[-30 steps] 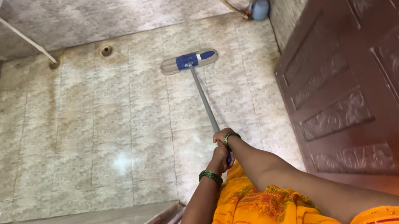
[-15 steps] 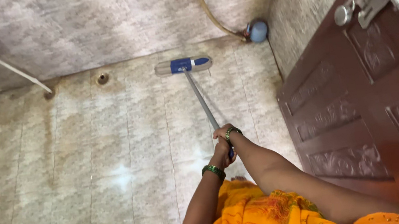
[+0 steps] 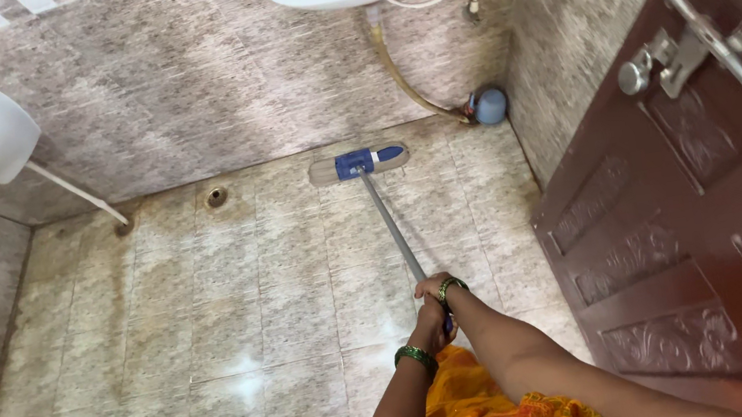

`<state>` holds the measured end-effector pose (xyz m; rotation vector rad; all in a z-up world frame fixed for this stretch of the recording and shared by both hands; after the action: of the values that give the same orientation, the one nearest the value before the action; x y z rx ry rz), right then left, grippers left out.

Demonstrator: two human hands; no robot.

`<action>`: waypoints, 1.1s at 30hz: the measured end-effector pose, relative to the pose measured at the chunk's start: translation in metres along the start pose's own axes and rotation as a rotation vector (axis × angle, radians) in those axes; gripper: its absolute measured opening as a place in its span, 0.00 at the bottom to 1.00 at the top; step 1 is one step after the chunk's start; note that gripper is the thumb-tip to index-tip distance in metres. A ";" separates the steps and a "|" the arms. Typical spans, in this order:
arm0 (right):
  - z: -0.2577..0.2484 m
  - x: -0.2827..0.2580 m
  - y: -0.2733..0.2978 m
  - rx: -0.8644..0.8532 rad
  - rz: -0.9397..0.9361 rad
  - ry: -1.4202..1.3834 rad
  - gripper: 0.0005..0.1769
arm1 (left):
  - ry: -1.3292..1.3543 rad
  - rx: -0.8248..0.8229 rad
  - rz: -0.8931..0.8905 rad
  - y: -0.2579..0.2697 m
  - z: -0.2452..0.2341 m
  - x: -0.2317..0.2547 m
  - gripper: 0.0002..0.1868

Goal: The person cleans the tile floor in a bathroom using a long-handled floor brush, scrubbing the surface with repetitive back-and-forth motions.

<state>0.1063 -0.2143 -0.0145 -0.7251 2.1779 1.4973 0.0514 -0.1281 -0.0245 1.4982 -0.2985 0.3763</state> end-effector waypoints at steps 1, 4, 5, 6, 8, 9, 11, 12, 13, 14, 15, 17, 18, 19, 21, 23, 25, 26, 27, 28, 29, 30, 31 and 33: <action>0.001 0.006 0.007 0.004 0.012 -0.019 0.27 | 0.001 0.009 -0.001 0.005 -0.001 -0.006 0.34; 0.009 0.032 0.034 0.017 0.041 -0.073 0.28 | -0.024 -0.003 -0.016 0.020 -0.013 -0.033 0.34; 0.013 0.045 0.044 0.018 0.044 -0.091 0.27 | -0.033 -0.013 -0.026 0.026 -0.020 -0.047 0.34; 0.017 0.058 0.054 0.019 0.048 -0.108 0.27 | -0.052 -0.038 0.001 0.031 -0.026 -0.061 0.35; 0.026 0.086 0.073 0.025 0.056 -0.067 0.28 | -0.085 -0.084 0.046 0.042 -0.041 -0.095 0.38; 0.031 0.102 0.083 0.027 0.062 -0.048 0.28 | -0.118 -0.066 0.047 0.046 -0.046 -0.112 0.38; 0.041 0.131 0.101 0.031 0.099 -0.073 0.28 | -0.187 -0.034 0.053 0.054 -0.053 -0.143 0.38; 0.043 0.146 0.110 0.041 0.106 -0.076 0.28 | -0.155 -0.098 0.072 0.061 -0.057 -0.161 0.38; 0.046 0.160 0.119 0.051 0.112 -0.076 0.29 | -0.120 -0.162 0.091 0.068 -0.060 -0.180 0.37; 0.048 0.175 0.129 0.061 0.119 -0.074 0.29 | -0.085 -0.226 0.109 0.076 -0.063 -0.197 0.37; 0.051 0.186 0.137 0.067 0.121 -0.072 0.29 | -0.089 -0.167 0.070 0.082 -0.065 -0.210 0.36; 0.052 0.202 0.149 0.074 0.120 -0.061 0.29 | -0.099 -0.050 -0.007 0.098 -0.065 -0.228 0.34; 0.052 0.208 0.153 0.077 0.119 -0.053 0.29 | -0.108 -0.037 -0.002 0.107 -0.067 -0.234 0.33; 0.050 0.212 0.156 0.084 0.118 -0.051 0.29 | -0.115 -0.026 0.004 0.116 -0.067 -0.238 0.32; 0.050 0.219 0.162 0.090 0.121 -0.045 0.30 | -0.124 -0.016 0.015 0.128 -0.067 -0.241 0.32; 0.052 0.227 0.166 0.094 0.135 -0.035 0.30 | -0.125 -0.017 0.025 0.130 -0.068 -0.242 0.33; 0.053 0.228 0.165 0.096 0.133 -0.023 0.30 | -0.122 -0.019 0.039 0.124 -0.068 -0.243 0.33; 0.052 0.228 0.164 0.099 0.132 -0.017 0.30 | -0.119 -0.020 0.046 0.119 -0.067 -0.244 0.33; 0.051 0.226 0.161 0.099 0.131 -0.011 0.30 | -0.098 -0.020 0.034 0.114 -0.065 -0.244 0.33; 0.049 0.223 0.159 0.102 0.129 -0.006 0.30 | -0.077 -0.021 0.021 0.110 -0.064 -0.244 0.33; 0.047 0.219 0.155 0.103 0.123 0.001 0.31 | -0.054 -0.021 0.009 0.106 -0.063 -0.244 0.32; 0.046 0.214 0.152 0.104 0.120 0.009 0.31 | -0.031 -0.020 -0.002 0.101 -0.061 -0.243 0.32; 0.044 0.206 0.147 0.102 0.113 0.015 0.31 | -0.007 -0.018 -0.011 0.096 -0.059 -0.239 0.32; 0.040 0.192 0.136 0.100 0.102 0.029 0.31 | 0.002 -0.012 -0.025 0.085 -0.054 -0.223 0.32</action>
<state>-0.1271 -0.1735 -0.0419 -0.6147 2.3248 1.4219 -0.1886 -0.0839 -0.0438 1.4878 -0.2795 0.3558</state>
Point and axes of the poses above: each hand's wrist, its own y-axis away from the middle knuckle, its own z-axis out of the palm, x = y × z, the point moved 1 cm from there along -y, towards the middle knuckle, and after that the axes turned 14 degrees about x, right-handed, at the moved point
